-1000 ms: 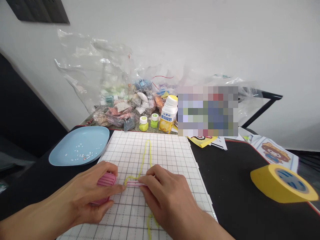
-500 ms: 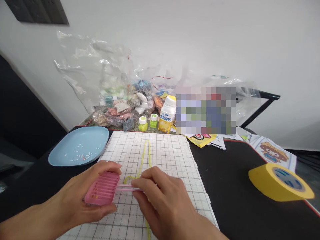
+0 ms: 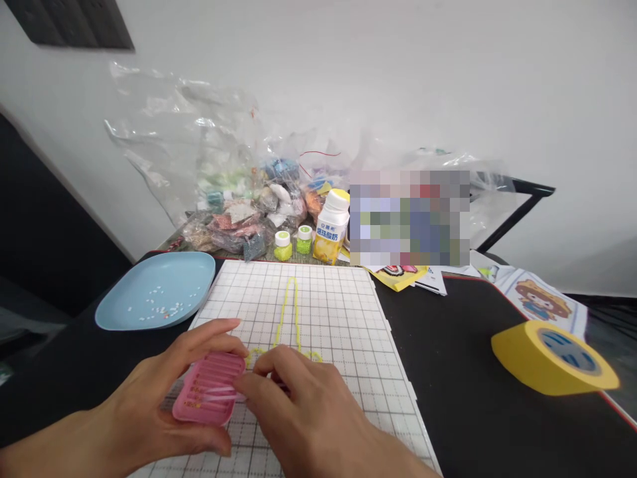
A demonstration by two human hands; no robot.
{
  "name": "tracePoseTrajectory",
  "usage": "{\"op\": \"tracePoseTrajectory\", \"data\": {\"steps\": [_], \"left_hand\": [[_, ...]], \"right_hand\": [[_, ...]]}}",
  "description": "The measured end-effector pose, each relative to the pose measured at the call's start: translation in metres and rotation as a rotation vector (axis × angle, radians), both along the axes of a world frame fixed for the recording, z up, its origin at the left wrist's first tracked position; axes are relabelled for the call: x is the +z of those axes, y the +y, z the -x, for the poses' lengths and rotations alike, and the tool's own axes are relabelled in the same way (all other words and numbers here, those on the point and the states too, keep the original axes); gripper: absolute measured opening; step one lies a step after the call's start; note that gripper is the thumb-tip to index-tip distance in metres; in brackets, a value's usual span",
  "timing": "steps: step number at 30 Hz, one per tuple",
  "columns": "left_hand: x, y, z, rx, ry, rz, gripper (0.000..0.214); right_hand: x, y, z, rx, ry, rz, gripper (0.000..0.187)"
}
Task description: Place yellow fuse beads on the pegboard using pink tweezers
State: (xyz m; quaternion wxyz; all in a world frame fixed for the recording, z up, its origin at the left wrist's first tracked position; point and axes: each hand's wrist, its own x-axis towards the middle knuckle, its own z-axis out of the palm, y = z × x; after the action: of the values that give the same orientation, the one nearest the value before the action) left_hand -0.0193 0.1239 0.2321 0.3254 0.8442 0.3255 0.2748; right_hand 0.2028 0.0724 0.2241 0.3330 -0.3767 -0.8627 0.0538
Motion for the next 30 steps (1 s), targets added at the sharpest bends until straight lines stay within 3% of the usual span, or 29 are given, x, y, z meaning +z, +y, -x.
{"op": "tracePoseTrajectory", "data": {"steps": [10,15,23,30], "left_hand": [[-0.001,-0.003,0.000,0.018,0.039,0.056,0.102],[-0.002,-0.002,0.001,0.017,0.084,0.013,0.100],[0.009,0.004,0.006,-0.042,0.208,-0.180,0.072],[0.005,0.012,0.008,-0.087,0.261,-0.320,0.052]], "right_hand": [[-0.003,0.002,0.000,0.032,-0.020,0.048,0.024],[0.000,0.000,0.000,0.012,-0.001,-0.010,0.024],[0.007,0.002,-0.011,-0.067,0.063,-0.081,0.022],[0.006,0.007,-0.017,-0.103,0.112,-0.069,0.017]]}}
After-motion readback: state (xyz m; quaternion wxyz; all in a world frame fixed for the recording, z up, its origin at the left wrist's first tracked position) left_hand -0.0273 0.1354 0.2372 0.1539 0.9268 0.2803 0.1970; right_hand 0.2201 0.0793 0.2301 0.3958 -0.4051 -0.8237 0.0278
